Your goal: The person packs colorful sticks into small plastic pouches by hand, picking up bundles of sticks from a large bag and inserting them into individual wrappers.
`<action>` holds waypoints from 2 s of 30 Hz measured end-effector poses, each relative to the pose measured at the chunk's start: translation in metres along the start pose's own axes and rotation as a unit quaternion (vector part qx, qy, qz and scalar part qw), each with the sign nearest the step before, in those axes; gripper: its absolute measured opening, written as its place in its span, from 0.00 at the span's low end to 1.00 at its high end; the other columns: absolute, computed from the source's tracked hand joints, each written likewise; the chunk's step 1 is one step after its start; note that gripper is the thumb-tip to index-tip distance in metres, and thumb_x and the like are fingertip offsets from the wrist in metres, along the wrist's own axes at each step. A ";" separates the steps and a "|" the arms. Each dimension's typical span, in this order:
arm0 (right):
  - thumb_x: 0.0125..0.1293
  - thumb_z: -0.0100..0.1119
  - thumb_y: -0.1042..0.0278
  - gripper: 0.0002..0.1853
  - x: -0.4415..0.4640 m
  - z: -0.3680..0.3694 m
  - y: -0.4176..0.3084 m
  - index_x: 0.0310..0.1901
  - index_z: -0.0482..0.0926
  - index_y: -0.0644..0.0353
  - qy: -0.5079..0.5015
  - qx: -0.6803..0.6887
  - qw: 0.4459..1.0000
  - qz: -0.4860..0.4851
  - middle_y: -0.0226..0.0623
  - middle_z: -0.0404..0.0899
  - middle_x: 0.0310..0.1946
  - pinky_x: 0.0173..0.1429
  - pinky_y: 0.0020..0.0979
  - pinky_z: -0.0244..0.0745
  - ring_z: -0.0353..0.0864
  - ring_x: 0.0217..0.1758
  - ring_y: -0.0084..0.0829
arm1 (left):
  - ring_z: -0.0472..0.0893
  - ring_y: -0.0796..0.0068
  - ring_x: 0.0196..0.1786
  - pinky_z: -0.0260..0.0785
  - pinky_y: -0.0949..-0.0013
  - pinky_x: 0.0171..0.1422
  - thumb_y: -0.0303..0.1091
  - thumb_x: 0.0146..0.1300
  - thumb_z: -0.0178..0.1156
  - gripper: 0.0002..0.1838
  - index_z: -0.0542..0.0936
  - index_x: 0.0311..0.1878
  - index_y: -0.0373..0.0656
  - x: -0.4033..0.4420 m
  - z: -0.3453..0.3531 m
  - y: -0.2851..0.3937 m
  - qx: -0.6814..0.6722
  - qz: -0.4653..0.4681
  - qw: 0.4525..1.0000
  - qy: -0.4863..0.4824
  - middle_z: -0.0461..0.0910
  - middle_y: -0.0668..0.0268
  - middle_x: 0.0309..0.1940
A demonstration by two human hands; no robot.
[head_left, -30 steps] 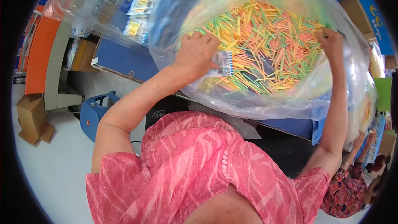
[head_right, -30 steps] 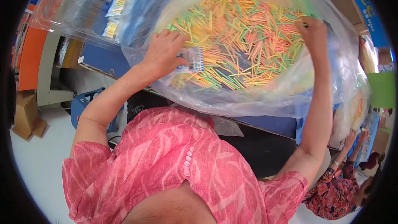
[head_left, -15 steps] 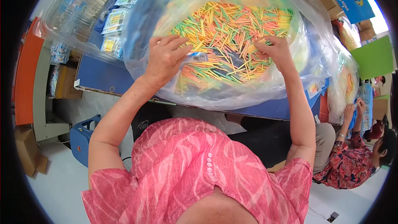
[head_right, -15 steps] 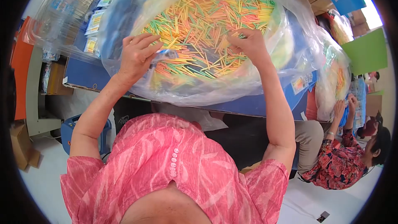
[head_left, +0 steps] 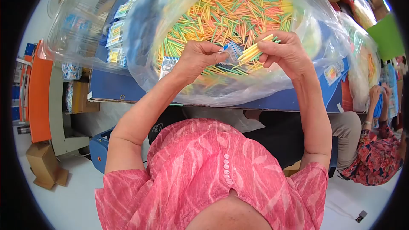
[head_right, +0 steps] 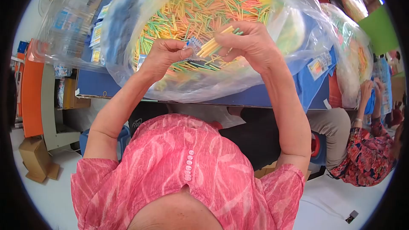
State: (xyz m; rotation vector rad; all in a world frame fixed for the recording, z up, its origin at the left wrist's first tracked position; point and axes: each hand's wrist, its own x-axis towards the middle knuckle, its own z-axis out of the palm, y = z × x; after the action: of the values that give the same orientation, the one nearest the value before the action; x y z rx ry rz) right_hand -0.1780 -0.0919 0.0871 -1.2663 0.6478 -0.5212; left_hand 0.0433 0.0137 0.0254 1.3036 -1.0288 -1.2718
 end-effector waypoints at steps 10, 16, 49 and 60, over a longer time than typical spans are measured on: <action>0.59 0.68 0.69 0.10 -0.004 -0.008 0.006 0.40 0.83 0.65 0.039 -0.057 0.998 0.003 0.33 0.81 0.23 0.25 0.19 0.78 0.81 0.22 0.20 | 0.77 0.86 0.33 0.70 0.78 0.40 0.30 0.58 0.68 0.09 0.86 0.41 0.36 0.002 0.013 -0.002 0.008 -0.002 0.999 -0.047 0.83 0.71 0.30; 0.57 0.69 0.69 0.12 -0.009 0.010 0.003 0.42 0.85 0.63 0.011 -0.217 0.975 -0.046 0.31 0.82 0.26 0.23 0.17 0.72 0.77 0.22 0.15 | 0.77 0.86 0.34 0.69 0.77 0.41 0.33 0.62 0.66 0.09 0.86 0.39 0.36 0.005 0.020 -0.012 -0.026 -0.007 0.999 -0.044 0.83 0.71 0.30; 0.58 0.63 0.79 0.16 -0.145 -0.168 0.013 0.49 0.80 0.65 0.466 -0.162 0.857 -0.149 0.31 0.83 0.36 0.33 0.18 0.75 0.81 0.33 0.20 | 0.81 0.79 0.46 0.74 0.73 0.52 0.33 0.67 0.60 0.11 0.81 0.49 0.38 0.028 0.075 -0.008 -0.143 0.074 0.985 -0.059 0.84 0.66 0.42; 0.62 0.63 0.73 0.06 -0.067 -0.158 -0.008 0.39 0.82 0.65 0.417 -0.511 0.679 -0.323 0.34 0.82 0.33 0.39 0.26 0.74 0.78 0.32 0.24 | 0.81 0.78 0.42 0.72 0.74 0.52 0.30 0.66 0.60 0.11 0.81 0.48 0.36 0.070 0.048 0.022 -0.032 0.049 0.998 -0.039 0.83 0.66 0.38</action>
State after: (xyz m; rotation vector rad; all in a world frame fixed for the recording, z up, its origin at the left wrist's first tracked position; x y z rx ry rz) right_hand -0.3363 -0.1579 0.0783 -2.3785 1.3737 -1.5225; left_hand 0.0027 -0.0628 0.0396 1.1497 -1.0840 -1.2790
